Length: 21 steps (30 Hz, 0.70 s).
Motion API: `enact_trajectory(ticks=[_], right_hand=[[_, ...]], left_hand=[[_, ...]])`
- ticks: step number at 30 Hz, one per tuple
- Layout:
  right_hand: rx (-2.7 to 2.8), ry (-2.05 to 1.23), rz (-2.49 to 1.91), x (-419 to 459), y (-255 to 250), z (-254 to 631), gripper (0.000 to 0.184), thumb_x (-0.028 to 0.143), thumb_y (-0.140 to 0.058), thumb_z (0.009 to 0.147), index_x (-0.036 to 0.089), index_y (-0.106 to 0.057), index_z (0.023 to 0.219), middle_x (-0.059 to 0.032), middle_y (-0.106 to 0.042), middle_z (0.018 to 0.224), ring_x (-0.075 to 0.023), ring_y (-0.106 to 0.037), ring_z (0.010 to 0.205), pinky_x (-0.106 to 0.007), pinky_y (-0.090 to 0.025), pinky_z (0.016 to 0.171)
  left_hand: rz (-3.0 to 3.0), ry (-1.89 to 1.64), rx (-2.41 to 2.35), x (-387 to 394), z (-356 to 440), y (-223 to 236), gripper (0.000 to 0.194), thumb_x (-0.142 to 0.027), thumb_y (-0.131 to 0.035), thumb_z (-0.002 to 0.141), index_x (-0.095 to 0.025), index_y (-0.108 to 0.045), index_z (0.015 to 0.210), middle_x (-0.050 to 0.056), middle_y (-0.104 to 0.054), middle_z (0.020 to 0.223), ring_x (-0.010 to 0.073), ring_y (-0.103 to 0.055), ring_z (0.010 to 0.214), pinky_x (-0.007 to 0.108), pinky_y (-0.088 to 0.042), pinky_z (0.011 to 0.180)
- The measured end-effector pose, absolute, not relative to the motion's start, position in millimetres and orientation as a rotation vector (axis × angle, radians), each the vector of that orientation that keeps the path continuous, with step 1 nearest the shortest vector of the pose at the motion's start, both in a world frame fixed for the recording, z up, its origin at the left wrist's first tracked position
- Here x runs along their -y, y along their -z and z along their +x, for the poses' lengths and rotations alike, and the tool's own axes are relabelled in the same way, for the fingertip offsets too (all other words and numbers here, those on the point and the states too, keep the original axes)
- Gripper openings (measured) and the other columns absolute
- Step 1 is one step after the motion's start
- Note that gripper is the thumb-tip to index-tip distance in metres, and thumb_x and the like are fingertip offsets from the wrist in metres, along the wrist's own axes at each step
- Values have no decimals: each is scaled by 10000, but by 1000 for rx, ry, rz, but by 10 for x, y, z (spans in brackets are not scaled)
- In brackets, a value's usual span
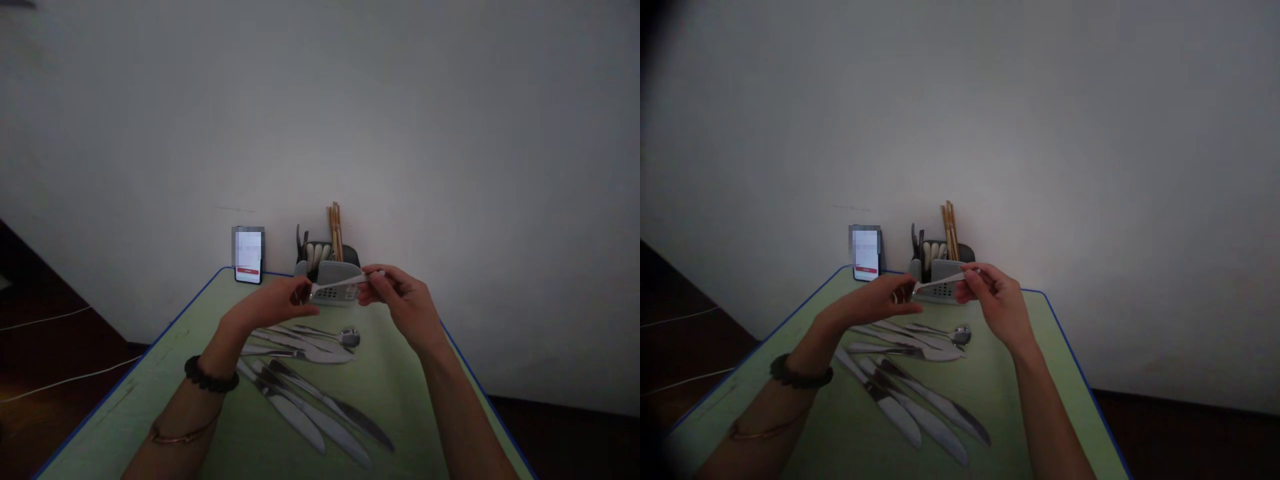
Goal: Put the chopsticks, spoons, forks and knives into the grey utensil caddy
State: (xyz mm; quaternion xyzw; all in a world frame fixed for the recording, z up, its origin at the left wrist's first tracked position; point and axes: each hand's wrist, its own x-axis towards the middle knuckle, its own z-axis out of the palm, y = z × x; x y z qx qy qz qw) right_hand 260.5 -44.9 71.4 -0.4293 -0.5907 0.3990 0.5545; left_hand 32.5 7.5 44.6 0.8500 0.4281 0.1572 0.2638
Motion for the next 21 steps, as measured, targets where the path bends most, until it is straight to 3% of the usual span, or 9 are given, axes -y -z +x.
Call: enact_trajectory(ticks=[5, 10, 16, 21], right_hand=[[1415, -598, -1061, 376, -936, 2503, 289, 415, -579, 822, 166, -631, 960, -11, -676, 685, -130, -659, 598, -282, -569, 625], [1641, -362, -1069, -8, -1122, 2345, 264, 366, -510, 865, 143, -624, 950, -26, -680, 705, -136, -656, 618, -285, -543, 633], [2011, -69, -1257, -339, -1250, 2024, 203, 216, -467, 892, 119, -641, 931, -60, -698, 779, -146, -653, 708, -284, -496, 724], [2341, 88, -1460, -487, -1297, 1792, 272, 198, -416, 916, 102, -657, 995, -98, -710, 894, -166, -644, 821, -280, -454, 802]], left_hand=[[2321, -745, -1481, -210, 263, -288, 341, -446, -515, 826, -162, -510, 1017, 62, -593, 965, 180, -587, 755, 297, -448, 665], [2324, -844, -1552, -288, 256, -128, 446, -349, -496, 850, -114, -422, 1222, 146, -485, 1234, 209, -610, 886, 366, -482, 812], [2362, -763, -1507, -297, 280, -86, 456, -299, -494, 853, -113, -416, 1262, 154, -477, 1269, 227, -612, 957, 362, -481, 874], [2332, -726, -1503, -291, 274, -108, 491, -297, -492, 854, -105, -394, 1295, 159, -470, 1289, 236, -609, 987, 358, -480, 882]])
